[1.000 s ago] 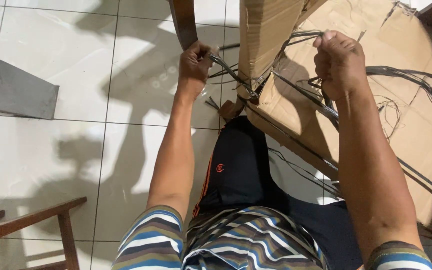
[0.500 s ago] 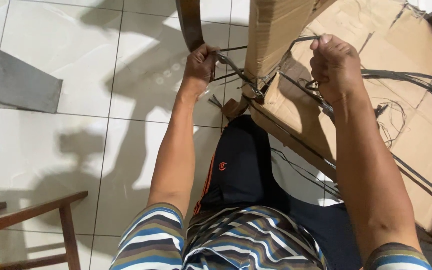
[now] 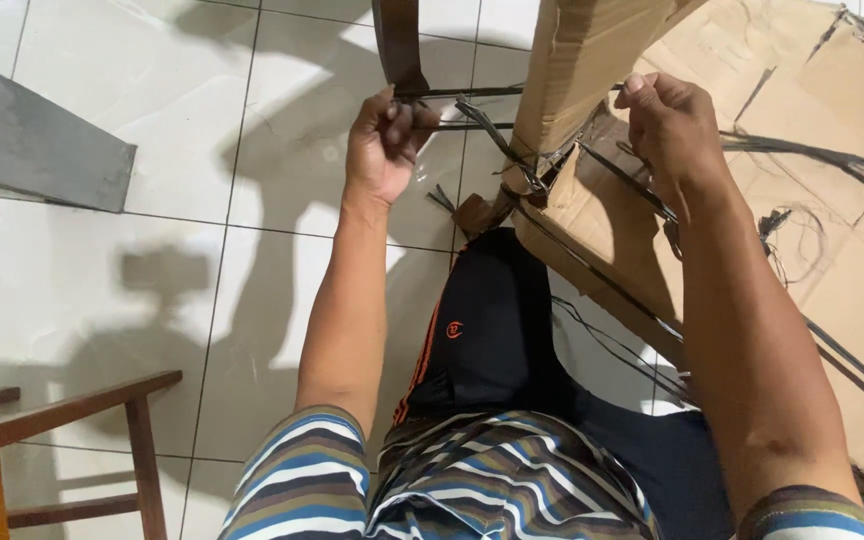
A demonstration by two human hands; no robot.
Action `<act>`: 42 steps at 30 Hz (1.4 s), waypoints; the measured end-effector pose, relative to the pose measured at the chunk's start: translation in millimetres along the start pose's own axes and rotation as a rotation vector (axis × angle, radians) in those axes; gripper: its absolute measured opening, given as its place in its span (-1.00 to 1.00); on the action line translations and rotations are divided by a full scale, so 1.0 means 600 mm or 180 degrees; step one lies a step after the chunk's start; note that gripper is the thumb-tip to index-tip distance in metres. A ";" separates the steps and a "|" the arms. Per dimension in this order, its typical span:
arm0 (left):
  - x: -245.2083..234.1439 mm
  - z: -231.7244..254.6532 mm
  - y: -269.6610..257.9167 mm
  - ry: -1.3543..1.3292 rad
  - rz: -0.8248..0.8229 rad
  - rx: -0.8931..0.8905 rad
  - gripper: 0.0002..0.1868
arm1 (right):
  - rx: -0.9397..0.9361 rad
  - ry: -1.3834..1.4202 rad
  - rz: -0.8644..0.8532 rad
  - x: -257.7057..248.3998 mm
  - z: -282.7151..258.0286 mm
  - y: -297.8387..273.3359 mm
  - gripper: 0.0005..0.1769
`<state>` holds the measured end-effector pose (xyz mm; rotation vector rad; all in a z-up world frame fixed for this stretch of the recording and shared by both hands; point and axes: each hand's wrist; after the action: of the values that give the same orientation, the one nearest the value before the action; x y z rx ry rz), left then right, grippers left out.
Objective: Wrapping a wooden chair with cardboard and securing it with plastic straps
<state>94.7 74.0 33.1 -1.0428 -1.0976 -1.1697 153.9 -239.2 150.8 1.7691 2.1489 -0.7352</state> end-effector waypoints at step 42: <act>-0.135 0.246 -0.419 0.0482 -0.0837 -0.0300 -0.67 | -0.1513 -0.0378 -0.0142 0.071 -0.017 -0.224 -0.71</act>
<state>-174.4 205.5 -11.6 -0.8826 -1.0904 -1.4980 15.2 -215.3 166.8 1.3983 2.0700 -0.2912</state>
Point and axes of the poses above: each hand's wrist, its own y-axis towards the middle knuckle, its own x-axis out of the palm, z = x × y, and after that the axes turned 12 degrees about -y, right-handed
